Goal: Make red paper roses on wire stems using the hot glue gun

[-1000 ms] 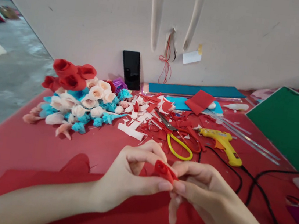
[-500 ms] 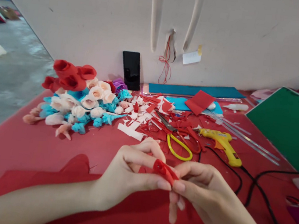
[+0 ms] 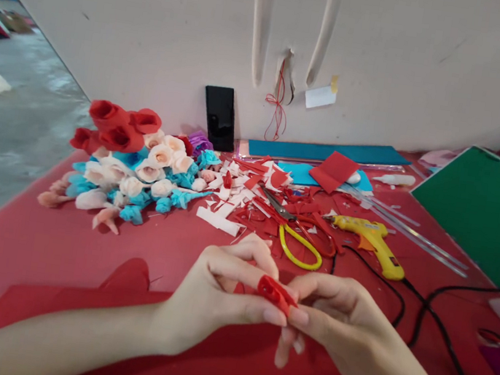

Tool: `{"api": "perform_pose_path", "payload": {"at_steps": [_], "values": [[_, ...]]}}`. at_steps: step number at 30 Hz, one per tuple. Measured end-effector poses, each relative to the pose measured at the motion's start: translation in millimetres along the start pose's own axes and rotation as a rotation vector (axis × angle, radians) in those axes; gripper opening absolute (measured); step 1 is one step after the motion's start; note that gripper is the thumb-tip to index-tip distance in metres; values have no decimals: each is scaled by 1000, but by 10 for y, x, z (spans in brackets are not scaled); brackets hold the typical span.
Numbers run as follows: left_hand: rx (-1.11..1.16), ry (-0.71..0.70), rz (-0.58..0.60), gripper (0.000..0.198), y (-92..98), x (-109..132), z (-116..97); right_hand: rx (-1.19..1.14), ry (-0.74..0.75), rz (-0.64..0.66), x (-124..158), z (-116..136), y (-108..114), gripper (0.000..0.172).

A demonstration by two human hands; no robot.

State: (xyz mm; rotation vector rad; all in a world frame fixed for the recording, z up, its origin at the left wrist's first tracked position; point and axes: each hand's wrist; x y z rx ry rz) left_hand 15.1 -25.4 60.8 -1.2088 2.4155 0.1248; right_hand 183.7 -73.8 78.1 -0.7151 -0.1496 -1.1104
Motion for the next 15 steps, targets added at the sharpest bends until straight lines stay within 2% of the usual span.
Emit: {"api": "perform_pose_path", "payload": {"at_steps": [8, 15], "values": [[69, 23, -53, 12, -17, 9, 30, 119, 164, -99, 18, -21, -42, 9], [70, -12, -58, 15, -47, 43, 24, 567, 464, -226, 82, -74, 0, 31]]}}
Point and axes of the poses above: each hand's wrist, its own x-axis away from the middle knuckle, its own y-axis out of the back of the hand, z = x × y, and after that the axes turned 14 degrees about -y, right-handed
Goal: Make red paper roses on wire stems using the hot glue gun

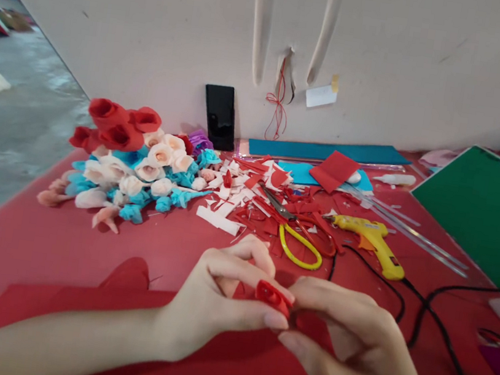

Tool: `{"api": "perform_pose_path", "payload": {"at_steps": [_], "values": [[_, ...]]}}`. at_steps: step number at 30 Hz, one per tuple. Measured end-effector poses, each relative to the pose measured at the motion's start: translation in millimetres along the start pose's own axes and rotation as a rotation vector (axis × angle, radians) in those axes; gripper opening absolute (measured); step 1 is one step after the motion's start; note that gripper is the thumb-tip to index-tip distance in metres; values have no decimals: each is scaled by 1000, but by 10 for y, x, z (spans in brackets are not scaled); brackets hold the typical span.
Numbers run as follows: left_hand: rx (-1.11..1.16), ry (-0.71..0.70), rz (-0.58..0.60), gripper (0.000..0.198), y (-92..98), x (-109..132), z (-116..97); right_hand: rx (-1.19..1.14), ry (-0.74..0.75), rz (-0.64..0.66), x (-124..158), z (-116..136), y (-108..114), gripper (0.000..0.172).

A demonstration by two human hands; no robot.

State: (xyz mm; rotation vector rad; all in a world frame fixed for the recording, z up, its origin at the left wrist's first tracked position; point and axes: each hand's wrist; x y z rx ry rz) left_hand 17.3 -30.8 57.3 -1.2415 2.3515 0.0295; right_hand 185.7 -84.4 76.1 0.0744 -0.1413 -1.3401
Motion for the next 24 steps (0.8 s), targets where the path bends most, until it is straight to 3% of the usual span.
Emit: {"api": "perform_pose_path", "payload": {"at_steps": [12, 17, 24], "values": [[-7, -8, 12, 17, -27, -43, -24, 241, 132, -151, -25, 107, -10, 13], [-231, -133, 92, 14, -5, -113, -95, 393, 157, -153, -42, 131, 53, 10], [-550, -286, 269, 20, 31, -189, -234, 573, 321, -286, -67, 192, 130, 14]]}}
Point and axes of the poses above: each hand's wrist, its own x-axis away from the middle knuckle, its own y-axis out of the back of the hand, z = x × y, and after that the axes turned 14 degrees about -y, right-handed
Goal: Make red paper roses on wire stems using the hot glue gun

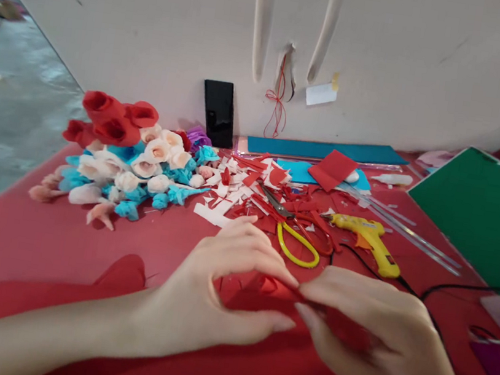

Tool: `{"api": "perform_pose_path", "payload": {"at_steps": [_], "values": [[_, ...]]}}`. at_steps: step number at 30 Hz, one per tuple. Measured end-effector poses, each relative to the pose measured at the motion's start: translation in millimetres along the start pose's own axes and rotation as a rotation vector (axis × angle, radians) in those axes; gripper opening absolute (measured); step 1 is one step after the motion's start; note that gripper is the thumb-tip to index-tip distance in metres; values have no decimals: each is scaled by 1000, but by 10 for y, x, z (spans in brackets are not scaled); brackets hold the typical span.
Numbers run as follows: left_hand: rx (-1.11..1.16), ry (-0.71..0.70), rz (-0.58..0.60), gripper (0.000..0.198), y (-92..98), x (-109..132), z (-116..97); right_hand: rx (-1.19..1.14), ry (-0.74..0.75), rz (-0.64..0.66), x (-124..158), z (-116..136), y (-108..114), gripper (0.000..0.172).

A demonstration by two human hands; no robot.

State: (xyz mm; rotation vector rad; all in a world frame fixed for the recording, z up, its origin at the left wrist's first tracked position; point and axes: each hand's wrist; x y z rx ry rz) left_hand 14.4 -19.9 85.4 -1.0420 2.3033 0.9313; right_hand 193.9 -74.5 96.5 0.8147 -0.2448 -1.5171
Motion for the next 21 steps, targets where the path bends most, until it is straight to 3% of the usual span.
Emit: {"api": "perform_pose_path", "payload": {"at_steps": [7, 21], "values": [[-154, 0, 132, 11, 40, -31, -57, 155, 32, 77, 24, -29, 57, 13], [-95, 34, 177, 9, 22, -26, -4, 171, 1, 177, 56, -88, 67, 12]]}}
Point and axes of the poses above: each hand's wrist, its own x-axis away from the middle knuckle, its own y-axis out of the back of the hand, z = x × y, and after that the axes turned 14 degrees about -y, right-handed
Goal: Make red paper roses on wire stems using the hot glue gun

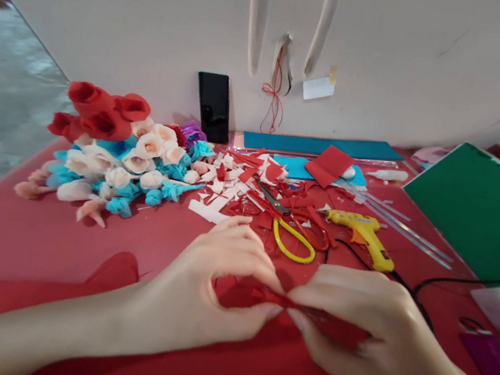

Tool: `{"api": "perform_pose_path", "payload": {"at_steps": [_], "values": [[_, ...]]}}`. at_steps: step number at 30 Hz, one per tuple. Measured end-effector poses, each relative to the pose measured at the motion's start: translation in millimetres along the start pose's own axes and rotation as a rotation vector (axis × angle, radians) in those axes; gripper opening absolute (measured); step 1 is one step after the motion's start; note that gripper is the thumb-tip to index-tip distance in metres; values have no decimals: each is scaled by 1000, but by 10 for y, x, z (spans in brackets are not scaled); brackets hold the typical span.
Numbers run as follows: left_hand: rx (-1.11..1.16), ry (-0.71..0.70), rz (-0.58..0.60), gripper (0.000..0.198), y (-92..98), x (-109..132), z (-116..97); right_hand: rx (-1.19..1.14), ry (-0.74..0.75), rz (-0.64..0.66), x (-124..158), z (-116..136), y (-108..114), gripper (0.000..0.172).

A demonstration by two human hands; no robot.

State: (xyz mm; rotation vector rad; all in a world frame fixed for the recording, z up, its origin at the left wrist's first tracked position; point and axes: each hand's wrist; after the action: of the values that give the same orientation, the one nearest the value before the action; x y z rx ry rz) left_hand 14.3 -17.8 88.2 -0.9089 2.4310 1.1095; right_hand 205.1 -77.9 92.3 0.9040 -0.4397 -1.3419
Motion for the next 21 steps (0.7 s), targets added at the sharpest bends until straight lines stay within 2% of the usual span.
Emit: {"api": "perform_pose_path", "payload": {"at_steps": [5, 11, 17, 21], "values": [[13, -5, -16, 7, -30, 8, 24, -1, -13, 29, -16, 4, 9, 14], [32, 17, -88, 7, -93, 35, 46, -40, -61, 81, -43, 15, 23, 13], [-5, 60, 4, 5, -96, 29, 46, -27, -36, 109, -40, -10, 1, 15], [-85, 39, 66, 8, -103, 28, 75, -9, -8, 128, -37, -70, -38, 14]]}}
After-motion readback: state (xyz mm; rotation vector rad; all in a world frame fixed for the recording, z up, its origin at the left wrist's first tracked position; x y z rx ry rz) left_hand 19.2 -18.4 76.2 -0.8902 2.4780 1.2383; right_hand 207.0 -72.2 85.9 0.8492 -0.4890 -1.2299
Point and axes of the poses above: each hand's wrist, its own x-axis away from the middle knuckle, its own y-axis out of the back of the hand, z = x × y, and after that the axes turned 14 degrees about -y, right-handed
